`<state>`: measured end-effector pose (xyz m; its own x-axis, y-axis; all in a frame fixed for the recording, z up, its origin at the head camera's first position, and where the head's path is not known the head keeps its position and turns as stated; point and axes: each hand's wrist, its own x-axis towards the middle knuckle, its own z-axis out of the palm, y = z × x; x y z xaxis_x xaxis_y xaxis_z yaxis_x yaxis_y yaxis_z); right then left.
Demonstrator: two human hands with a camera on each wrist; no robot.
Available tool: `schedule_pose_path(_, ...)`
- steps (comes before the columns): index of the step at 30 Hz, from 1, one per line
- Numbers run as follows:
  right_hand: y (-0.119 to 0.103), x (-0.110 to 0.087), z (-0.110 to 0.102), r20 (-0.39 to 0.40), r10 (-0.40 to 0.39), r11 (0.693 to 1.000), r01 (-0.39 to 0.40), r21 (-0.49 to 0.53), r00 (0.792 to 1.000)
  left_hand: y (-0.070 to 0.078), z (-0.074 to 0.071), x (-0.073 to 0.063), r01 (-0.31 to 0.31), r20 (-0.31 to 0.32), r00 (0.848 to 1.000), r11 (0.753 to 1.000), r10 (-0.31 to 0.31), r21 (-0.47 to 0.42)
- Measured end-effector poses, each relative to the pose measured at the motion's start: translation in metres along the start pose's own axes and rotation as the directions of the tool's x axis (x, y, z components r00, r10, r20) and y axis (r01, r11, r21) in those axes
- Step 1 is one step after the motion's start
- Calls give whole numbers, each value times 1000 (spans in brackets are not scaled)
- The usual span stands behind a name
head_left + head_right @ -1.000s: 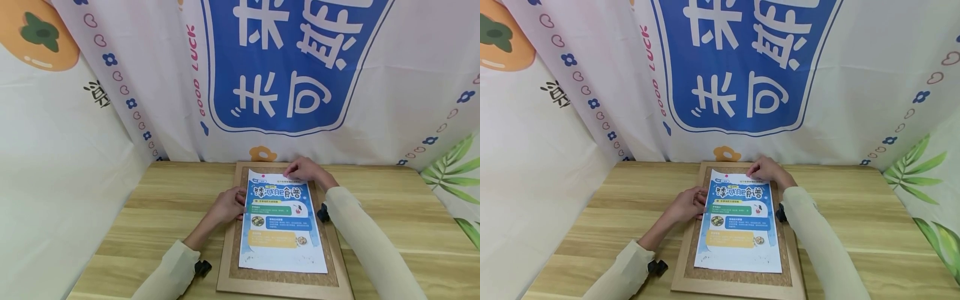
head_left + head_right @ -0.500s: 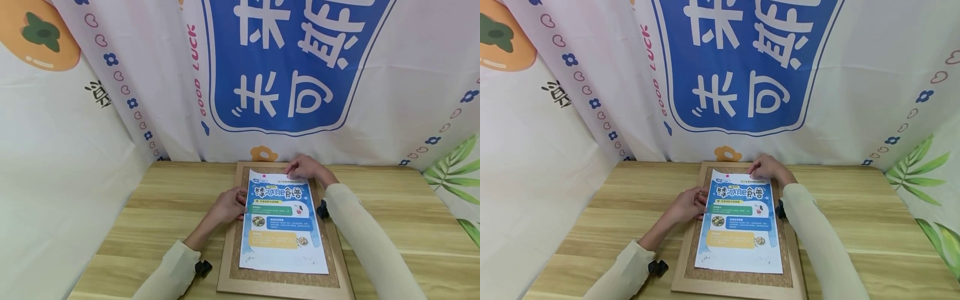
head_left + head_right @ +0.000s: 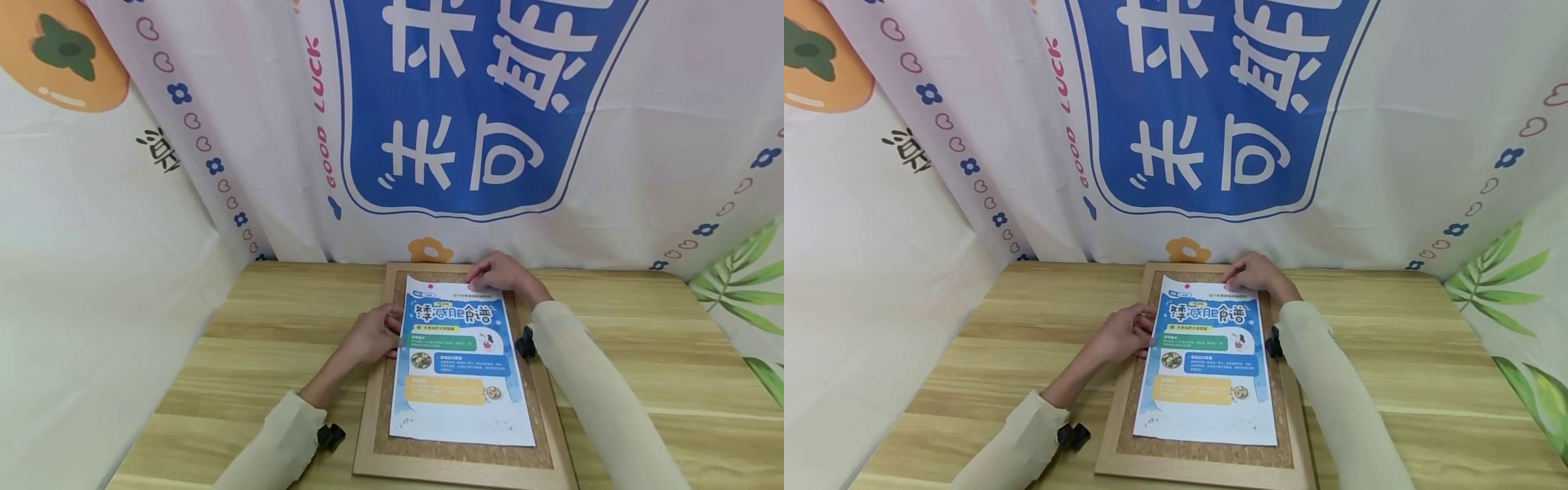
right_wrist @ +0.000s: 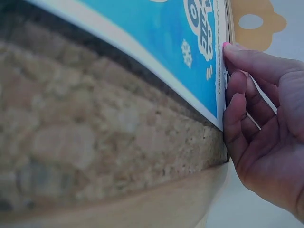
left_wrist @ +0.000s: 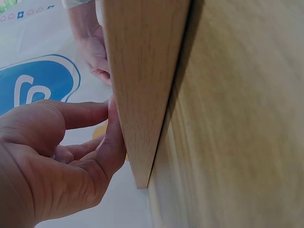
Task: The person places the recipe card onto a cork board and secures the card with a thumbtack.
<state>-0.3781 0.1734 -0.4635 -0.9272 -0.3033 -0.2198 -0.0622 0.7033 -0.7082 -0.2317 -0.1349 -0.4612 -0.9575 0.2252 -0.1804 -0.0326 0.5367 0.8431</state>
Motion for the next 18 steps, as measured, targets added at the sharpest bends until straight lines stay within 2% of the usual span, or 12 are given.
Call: schedule_pose_path(18, 11, 0, 1, 5, -28, 997, 27, 69, 1000, 1, -1, 0, 13, -2, 1000, 1000, -13, 14)
